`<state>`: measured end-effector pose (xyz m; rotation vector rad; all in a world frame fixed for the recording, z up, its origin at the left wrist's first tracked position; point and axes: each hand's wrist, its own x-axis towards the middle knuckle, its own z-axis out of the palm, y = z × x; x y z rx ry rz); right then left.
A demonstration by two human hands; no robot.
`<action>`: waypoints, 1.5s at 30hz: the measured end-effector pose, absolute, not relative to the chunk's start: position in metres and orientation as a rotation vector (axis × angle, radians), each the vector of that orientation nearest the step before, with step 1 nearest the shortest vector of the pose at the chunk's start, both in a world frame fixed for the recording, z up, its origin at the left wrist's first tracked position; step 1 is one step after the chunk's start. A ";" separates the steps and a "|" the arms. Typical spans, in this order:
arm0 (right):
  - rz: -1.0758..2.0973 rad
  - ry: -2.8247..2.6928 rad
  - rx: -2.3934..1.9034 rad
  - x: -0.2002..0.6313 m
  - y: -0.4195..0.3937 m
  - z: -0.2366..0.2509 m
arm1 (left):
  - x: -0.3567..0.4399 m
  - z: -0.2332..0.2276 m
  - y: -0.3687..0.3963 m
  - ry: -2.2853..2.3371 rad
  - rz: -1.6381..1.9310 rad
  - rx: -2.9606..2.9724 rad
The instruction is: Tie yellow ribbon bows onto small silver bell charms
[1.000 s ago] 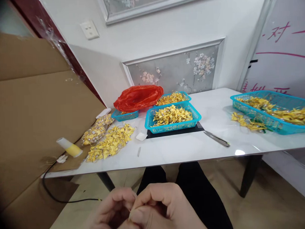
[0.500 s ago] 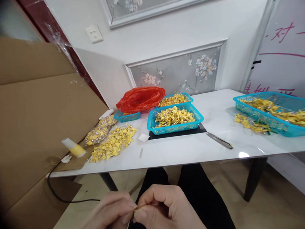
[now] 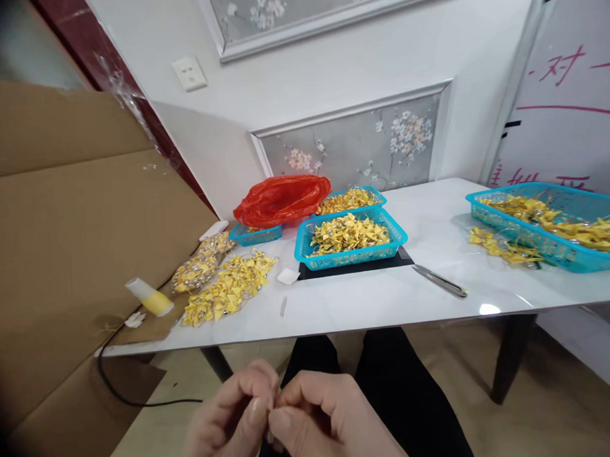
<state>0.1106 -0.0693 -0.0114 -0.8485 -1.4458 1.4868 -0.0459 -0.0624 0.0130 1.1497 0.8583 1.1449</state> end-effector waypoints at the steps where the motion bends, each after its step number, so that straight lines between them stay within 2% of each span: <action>1: 1.289 -1.508 -0.844 0.111 -0.068 -0.016 | -0.044 0.011 -0.060 0.811 1.115 0.979; 5: 0.239 -1.641 -0.860 0.113 -0.059 -0.030 | -0.040 0.004 -0.055 0.706 1.016 0.582; 7: 0.065 -1.603 -0.871 0.112 -0.056 -0.031 | -0.040 0.000 -0.054 0.714 1.011 0.561; 12: -0.004 -1.575 -0.680 0.108 -0.051 -0.013 | -0.040 -0.004 -0.055 0.722 1.164 0.749; 17: 0.586 -1.425 -0.767 0.117 -0.044 -0.001 | -0.041 -0.001 -0.057 0.654 1.078 0.785; 19: 0.642 -1.343 -0.870 0.123 -0.040 -0.001 | -0.042 0.001 -0.057 0.610 1.049 0.769; 24: 0.336 -1.362 -1.003 0.131 -0.032 -0.003 | -0.043 0.001 -0.058 0.631 1.107 0.731; 32: 0.017 -1.429 -1.029 0.132 -0.011 -0.004 | -0.040 0.010 -0.058 0.526 1.117 0.684; 45: -0.228 -1.160 -1.294 0.195 0.020 -0.004 | -0.057 0.016 -0.063 0.685 1.125 0.670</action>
